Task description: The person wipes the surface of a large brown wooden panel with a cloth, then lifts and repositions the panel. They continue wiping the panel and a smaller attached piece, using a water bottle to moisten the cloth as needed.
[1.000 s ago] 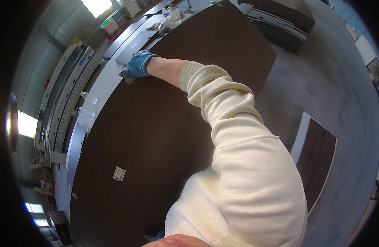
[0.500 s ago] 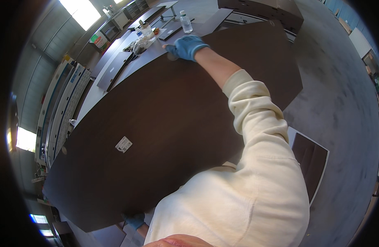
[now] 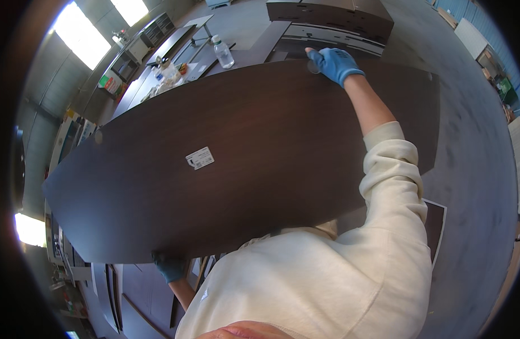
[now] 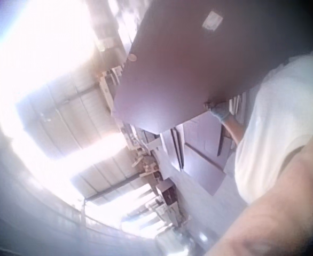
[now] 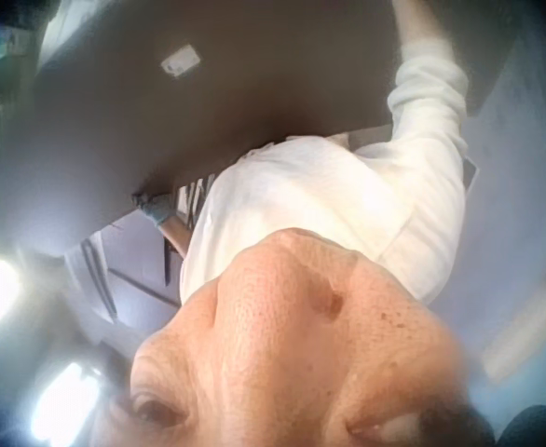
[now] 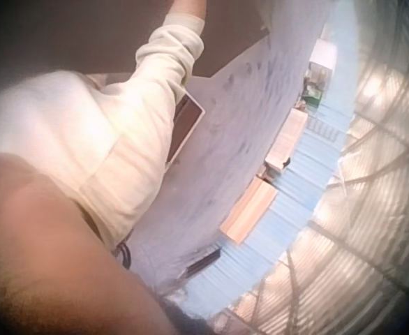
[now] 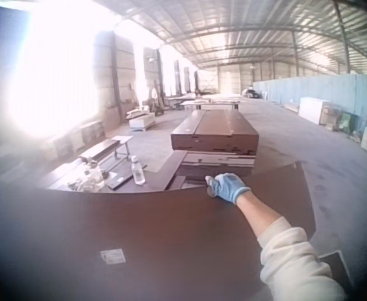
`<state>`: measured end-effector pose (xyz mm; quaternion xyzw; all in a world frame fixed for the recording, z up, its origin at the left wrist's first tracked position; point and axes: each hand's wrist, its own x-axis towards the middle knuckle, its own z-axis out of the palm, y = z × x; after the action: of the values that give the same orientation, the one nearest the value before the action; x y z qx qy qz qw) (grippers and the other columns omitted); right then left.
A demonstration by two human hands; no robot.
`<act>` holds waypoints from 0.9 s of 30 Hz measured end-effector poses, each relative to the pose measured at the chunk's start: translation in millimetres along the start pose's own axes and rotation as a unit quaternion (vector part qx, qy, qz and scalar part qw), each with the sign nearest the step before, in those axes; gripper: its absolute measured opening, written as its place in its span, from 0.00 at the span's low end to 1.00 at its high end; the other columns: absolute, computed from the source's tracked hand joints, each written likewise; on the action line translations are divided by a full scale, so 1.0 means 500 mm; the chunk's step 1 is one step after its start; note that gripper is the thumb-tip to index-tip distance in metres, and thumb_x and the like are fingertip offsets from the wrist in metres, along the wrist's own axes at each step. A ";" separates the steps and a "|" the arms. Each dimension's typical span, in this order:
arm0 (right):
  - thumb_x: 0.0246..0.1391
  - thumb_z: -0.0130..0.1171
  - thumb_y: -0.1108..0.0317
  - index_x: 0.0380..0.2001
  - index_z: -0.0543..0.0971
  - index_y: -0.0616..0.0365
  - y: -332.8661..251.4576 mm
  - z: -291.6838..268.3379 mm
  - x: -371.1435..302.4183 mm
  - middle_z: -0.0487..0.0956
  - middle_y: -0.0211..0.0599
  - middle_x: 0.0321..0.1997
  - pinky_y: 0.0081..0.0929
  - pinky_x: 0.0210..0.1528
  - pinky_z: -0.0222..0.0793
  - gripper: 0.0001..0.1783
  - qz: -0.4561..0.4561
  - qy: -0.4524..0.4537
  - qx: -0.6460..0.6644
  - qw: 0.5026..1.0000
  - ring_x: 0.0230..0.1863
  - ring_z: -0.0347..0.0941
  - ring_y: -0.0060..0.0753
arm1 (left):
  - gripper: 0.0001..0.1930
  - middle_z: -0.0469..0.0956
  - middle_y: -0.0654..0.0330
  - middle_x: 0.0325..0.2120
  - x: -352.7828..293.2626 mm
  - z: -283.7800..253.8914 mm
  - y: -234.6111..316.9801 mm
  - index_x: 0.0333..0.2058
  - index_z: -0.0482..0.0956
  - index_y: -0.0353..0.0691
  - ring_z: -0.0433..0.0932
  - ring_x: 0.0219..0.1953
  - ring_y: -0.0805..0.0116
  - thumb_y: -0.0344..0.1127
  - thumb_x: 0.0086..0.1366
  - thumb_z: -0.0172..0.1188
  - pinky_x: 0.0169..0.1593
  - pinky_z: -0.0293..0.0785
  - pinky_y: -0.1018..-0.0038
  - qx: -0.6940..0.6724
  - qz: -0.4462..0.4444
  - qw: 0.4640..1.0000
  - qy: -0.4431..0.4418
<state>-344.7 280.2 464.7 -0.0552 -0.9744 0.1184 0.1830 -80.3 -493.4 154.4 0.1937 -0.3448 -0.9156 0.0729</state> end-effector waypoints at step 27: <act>0.73 0.34 0.24 0.34 0.83 0.68 -0.094 -0.328 -0.706 0.82 0.67 0.39 0.54 0.52 0.72 0.52 0.337 0.203 -0.032 0.919 0.45 0.79 0.71 | 0.27 0.80 0.52 0.59 0.254 0.320 0.402 0.57 0.80 0.46 0.75 0.64 0.48 0.62 0.74 0.64 0.71 0.70 0.47 0.053 -0.125 0.982 -0.130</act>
<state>39.9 216.3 503.5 -0.4087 -0.8434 0.1276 0.3247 -261.2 -581.8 358.2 0.1185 -0.3724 -0.9152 -0.0981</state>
